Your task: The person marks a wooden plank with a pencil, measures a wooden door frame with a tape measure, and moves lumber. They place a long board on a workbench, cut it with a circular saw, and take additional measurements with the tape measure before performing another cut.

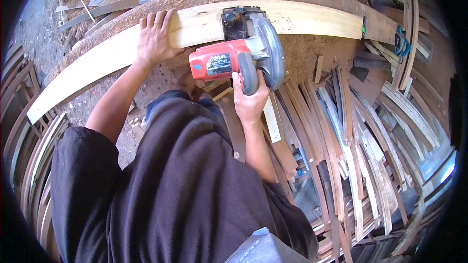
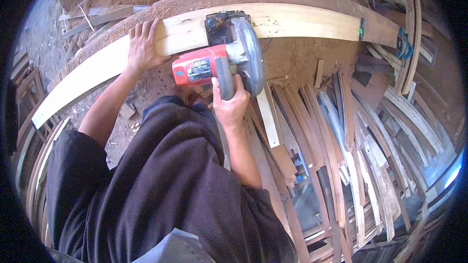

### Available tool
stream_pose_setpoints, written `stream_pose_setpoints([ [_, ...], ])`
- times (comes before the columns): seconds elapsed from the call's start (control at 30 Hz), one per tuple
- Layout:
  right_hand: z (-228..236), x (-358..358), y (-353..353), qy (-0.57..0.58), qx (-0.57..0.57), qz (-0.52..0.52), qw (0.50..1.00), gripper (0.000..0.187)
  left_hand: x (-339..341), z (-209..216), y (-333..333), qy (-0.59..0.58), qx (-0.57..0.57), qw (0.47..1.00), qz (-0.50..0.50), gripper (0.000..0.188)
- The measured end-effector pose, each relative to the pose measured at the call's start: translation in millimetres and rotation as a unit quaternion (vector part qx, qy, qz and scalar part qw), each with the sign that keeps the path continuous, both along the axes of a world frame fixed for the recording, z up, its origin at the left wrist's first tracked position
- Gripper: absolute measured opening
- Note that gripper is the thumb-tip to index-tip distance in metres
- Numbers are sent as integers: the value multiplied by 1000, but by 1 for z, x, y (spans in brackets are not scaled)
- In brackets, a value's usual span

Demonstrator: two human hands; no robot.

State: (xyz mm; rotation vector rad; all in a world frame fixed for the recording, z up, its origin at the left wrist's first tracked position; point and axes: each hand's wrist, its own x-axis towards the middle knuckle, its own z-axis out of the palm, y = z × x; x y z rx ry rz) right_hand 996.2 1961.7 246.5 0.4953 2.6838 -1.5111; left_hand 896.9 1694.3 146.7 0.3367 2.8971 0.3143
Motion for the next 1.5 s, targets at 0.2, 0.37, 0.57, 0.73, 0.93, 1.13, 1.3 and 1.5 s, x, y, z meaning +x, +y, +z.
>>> stream_pose_setpoints([
  [0.2,-4,-4,1,7,-16,2,1000,22,1,0,1,-27,-23,999,1,121],
  [0.37,-3,-8,4,1,-1,13,1000,23,2,-1,1,-14,-12,1000,-5,118],
  [0.57,-2,-18,0,18,1,17,1000,23,3,0,1,-2,17,1000,0,118],
  [0.73,-1,-24,-3,26,-3,21,999,23,4,0,1,13,31,999,4,119],
  [0.93,-3,-32,-5,35,-5,20,999,22,5,-1,1,2,-5,1000,-1,120],
  [1.13,-1,-43,-7,42,4,30,999,22,6,-3,0,19,4,1000,-4,122],
  [1.3,-2,-50,-6,30,-4,17,999,20,3,1,8,-2,3,1000,1,122],
  [1.5,1,-63,-13,-16,-14,24,999,25,5,2,2,5,11,1000,20,119],
])
